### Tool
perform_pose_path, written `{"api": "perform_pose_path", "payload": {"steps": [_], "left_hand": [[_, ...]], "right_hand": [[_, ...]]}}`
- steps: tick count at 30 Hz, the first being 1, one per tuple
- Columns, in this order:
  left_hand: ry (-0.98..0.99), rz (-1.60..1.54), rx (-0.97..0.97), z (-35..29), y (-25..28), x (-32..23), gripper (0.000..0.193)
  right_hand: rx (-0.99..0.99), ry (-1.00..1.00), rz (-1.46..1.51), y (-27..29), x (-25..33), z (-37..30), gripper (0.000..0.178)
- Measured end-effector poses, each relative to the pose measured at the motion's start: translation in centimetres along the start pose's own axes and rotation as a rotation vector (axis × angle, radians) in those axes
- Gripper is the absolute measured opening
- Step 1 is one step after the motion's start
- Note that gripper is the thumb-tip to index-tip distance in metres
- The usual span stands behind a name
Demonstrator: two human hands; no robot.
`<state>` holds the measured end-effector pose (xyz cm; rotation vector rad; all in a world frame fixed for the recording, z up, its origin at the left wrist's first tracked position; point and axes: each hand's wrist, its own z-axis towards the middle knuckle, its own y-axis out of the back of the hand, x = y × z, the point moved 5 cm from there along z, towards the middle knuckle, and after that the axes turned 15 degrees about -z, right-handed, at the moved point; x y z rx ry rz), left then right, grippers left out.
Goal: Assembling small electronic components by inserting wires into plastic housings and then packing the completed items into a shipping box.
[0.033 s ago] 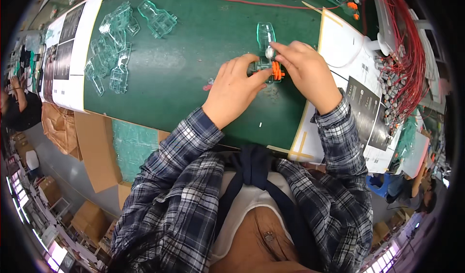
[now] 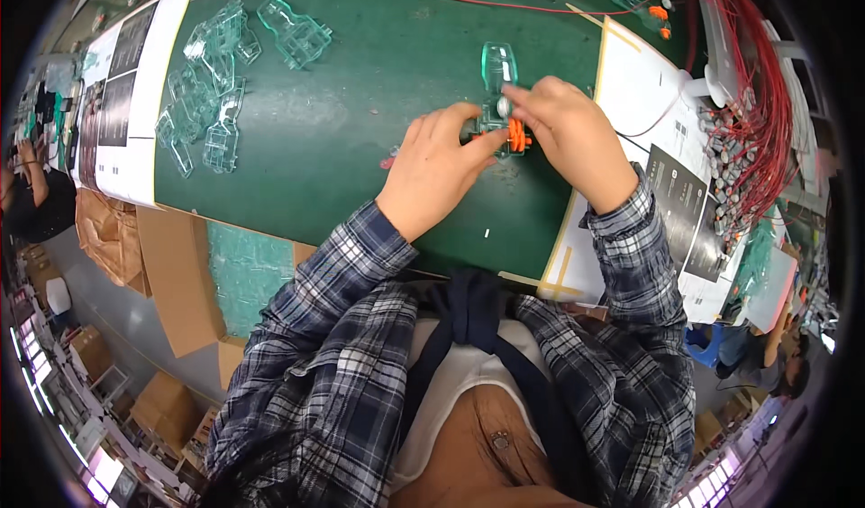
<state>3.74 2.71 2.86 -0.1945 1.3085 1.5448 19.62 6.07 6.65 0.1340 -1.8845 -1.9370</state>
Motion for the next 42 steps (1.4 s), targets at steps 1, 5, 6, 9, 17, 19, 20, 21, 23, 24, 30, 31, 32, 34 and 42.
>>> {"api": "perform_pose_path", "payload": {"steps": [1,5,6,9,17,19,20,21,23,24,30,31,32,34,42], "left_hand": [[0.011,-0.004,-0.007,-0.2,0.2,0.3,0.042],[0.057,-0.11,-0.008,-0.5,0.2,1.2,0.039],[0.062,-0.115,-0.009,-0.5,0.2,1.3,0.039],[0.015,-0.088,0.006,-0.4,0.3,1.1,0.033],[-0.303,0.26,0.085,1.0,0.9,0.7,0.032],[-0.304,0.283,0.146,1.0,0.6,1.1,0.036],[-0.303,0.293,0.178,0.9,0.3,1.2,0.039],[-0.312,0.286,0.182,1.0,0.1,1.1,0.039],[-0.293,0.248,0.13,1.2,0.0,0.9,0.04],[-0.277,0.232,0.108,1.1,-0.1,0.8,0.041],[-0.219,0.195,0.075,0.5,-0.6,1.1,0.046],[-0.221,0.189,0.075,0.5,-0.6,1.1,0.046],[-0.221,0.183,0.081,0.5,-0.6,1.0,0.045],[-0.22,0.172,0.092,0.7,-0.5,0.9,0.045],[-0.223,0.156,0.095,1.1,-0.6,1.3,0.044]], "right_hand": [[0.01,0.008,-0.002,-0.2,0.4,0.5,0.024],[-0.115,0.109,-0.135,0.8,2.0,1.4,0.013],[-0.107,0.11,-0.136,0.7,2.0,1.6,0.013],[-0.019,0.125,-0.114,0.3,2.0,2.2,0.012],[-0.019,0.103,-0.188,1.2,0.5,1.3,0.01],[-0.101,-0.04,-0.173,1.5,-0.2,-1.3,0.009],[-0.14,-0.111,-0.164,1.4,-0.5,-2.6,0.008],[-0.158,-0.095,-0.143,0.8,0.5,-4.1,0.009],[-0.173,-0.093,-0.123,-1.0,2.8,-5.6,0.01],[-0.145,-0.087,-0.164,-1.9,4.2,-5.8,0.009],[0.019,-0.402,0.176,-2.2,1.3,-6.7,0.007],[0.021,-0.406,0.171,-2.1,1.3,-6.5,0.007],[-0.031,-0.358,0.086,-1.6,1.6,-6.1,0.007],[-0.131,-0.257,-0.084,-0.9,2.4,-5.2,0.006],[-0.205,-0.197,0.013,-2.4,3.0,-4.3,0.009]]}}
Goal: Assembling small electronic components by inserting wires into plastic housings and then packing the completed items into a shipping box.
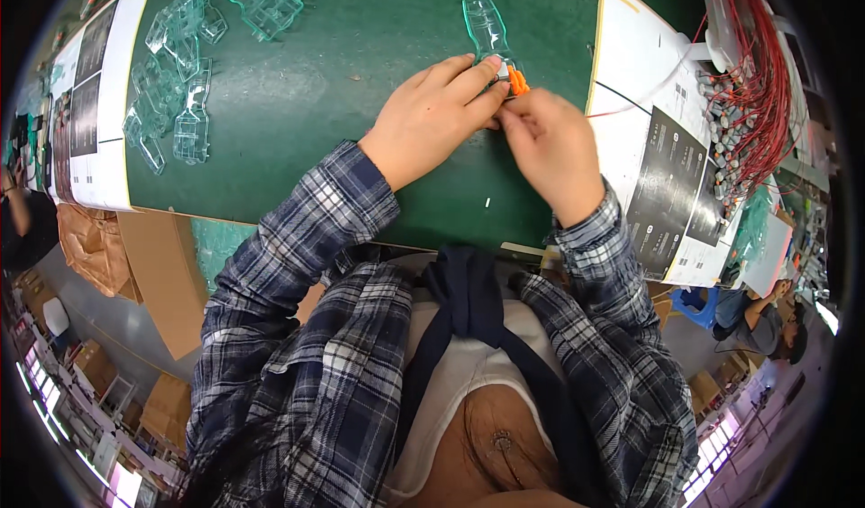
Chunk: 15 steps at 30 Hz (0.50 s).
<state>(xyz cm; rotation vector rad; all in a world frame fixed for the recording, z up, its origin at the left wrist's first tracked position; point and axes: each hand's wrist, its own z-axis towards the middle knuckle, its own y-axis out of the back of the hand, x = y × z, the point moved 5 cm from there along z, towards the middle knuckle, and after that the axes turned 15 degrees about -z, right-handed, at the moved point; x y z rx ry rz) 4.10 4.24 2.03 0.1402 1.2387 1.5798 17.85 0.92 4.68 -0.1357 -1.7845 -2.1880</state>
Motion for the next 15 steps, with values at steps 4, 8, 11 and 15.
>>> {"api": "perform_pose_path", "payload": {"steps": [4,8,11,15], "left_hand": [[-0.016,-0.002,0.0,0.0,0.0,-0.1,0.044],[-0.01,0.006,-0.009,-0.2,0.1,-0.3,0.042],[-0.007,-0.002,-0.008,0.2,-0.2,-0.1,0.041],[0.039,-0.016,-0.043,0.4,-0.3,-0.3,0.038]], "right_hand": [[-0.161,0.135,0.019,-0.6,-0.1,-2.1,0.011],[0.068,-0.313,0.215,-1.1,-2.8,-2.8,0.014],[0.036,-0.214,0.144,-0.1,-2.3,-1.8,0.012],[-0.048,-0.04,-0.042,0.3,-1.4,-1.7,0.012]]}}
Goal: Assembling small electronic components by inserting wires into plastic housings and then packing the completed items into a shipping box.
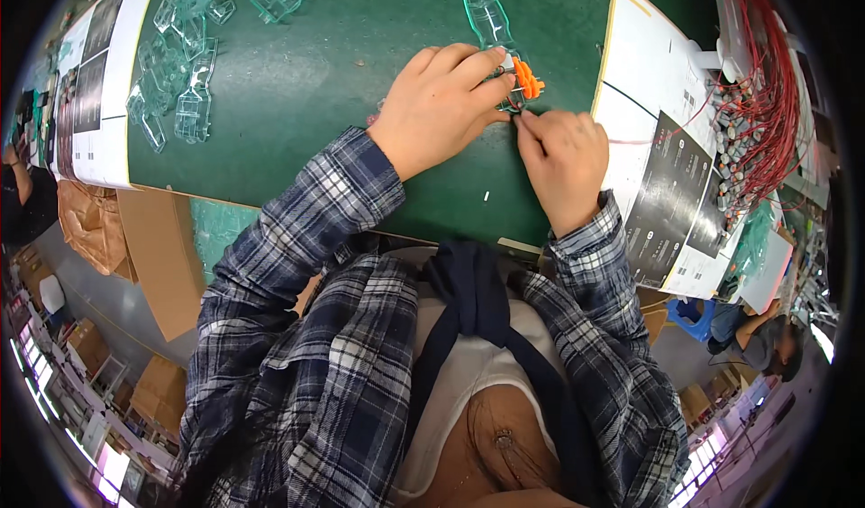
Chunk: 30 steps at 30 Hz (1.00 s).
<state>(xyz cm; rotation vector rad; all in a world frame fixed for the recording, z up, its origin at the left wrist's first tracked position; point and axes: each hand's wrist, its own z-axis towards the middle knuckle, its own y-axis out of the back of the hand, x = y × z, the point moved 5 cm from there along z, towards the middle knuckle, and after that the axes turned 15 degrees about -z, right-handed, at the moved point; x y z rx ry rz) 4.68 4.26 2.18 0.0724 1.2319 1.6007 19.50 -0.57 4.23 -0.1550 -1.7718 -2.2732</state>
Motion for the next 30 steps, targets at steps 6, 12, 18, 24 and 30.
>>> {"api": "perform_pose_path", "payload": {"steps": [6,12,18,24,30], "left_hand": [[0.159,0.172,-0.132,0.1,-0.5,-1.1,0.035],[0.16,0.03,-0.199,-1.4,-0.5,-1.2,0.031],[0.17,-0.026,-0.063,-2.6,-0.2,-1.8,0.033],[0.184,0.083,-0.091,-2.9,1.2,-1.5,0.045],[0.217,-0.015,-0.123,-2.2,1.5,-1.3,0.065]], "right_hand": [[-0.065,0.275,-0.244,1.3,2.4,-0.8,0.014],[0.175,0.414,0.514,0.7,10.7,11.1,0.022],[-0.125,0.759,-0.076,-10.4,17.8,19.1,0.053],[0.346,0.167,0.201,-4.5,9.0,18.2,0.04],[0.004,0.084,-0.055,-2.6,-6.7,7.5,0.043]]}}
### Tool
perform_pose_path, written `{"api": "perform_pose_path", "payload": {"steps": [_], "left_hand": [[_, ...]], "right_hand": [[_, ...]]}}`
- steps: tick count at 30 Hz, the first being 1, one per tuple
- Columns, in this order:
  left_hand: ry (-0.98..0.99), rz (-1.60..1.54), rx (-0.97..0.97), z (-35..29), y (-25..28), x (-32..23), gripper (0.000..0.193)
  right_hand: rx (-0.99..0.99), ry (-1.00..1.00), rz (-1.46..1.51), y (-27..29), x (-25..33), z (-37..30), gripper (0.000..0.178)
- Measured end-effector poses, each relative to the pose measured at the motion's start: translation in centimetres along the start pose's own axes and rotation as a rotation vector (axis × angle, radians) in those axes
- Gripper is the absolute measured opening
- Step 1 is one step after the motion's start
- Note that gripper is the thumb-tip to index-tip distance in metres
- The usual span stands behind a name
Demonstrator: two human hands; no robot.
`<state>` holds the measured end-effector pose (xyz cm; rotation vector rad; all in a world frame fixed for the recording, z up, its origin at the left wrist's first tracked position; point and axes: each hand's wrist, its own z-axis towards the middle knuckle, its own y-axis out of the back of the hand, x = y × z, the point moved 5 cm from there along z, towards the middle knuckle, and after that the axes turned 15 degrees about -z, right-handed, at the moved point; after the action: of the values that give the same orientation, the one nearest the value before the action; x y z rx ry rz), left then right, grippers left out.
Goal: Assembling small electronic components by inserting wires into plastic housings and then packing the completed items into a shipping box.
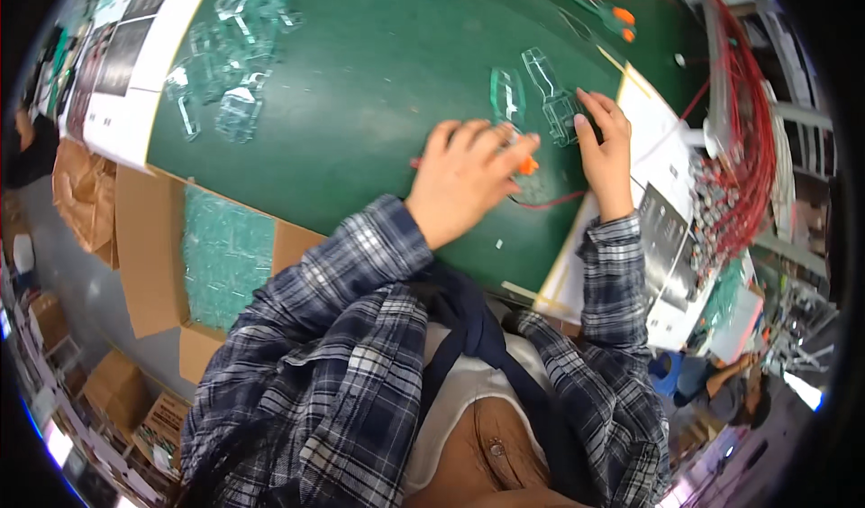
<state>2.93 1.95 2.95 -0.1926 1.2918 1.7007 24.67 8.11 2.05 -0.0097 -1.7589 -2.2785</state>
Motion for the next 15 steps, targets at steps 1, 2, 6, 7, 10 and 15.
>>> {"api": "perform_pose_path", "payload": {"steps": [1,2,6,7,10,15], "left_hand": [[-0.007,-0.016,0.008,-0.1,-0.1,0.2,0.065],[0.0,-0.036,-0.003,-0.2,0.0,0.4,0.07],[0.071,-0.131,-0.014,-0.3,-0.5,0.1,0.078],[0.108,-0.168,-0.016,-0.4,-0.5,0.1,0.081],[0.156,-0.223,-0.028,-0.4,-0.3,0.2,0.086],[0.179,-0.337,-0.075,-0.4,-0.4,0.3,0.098]], "right_hand": [[0.004,-0.014,-0.011,0.4,0.2,-0.8,0.043],[0.011,-0.015,0.04,0.4,1.2,-1.8,0.045],[0.044,0.008,0.063,1.5,3.2,-2.6,0.05],[0.059,0.023,0.05,1.7,3.6,-2.6,0.052],[0.061,0.024,-0.028,1.6,4.0,-3.9,0.056],[0.041,-0.029,-0.148,2.2,4.3,-6.1,0.064]]}}
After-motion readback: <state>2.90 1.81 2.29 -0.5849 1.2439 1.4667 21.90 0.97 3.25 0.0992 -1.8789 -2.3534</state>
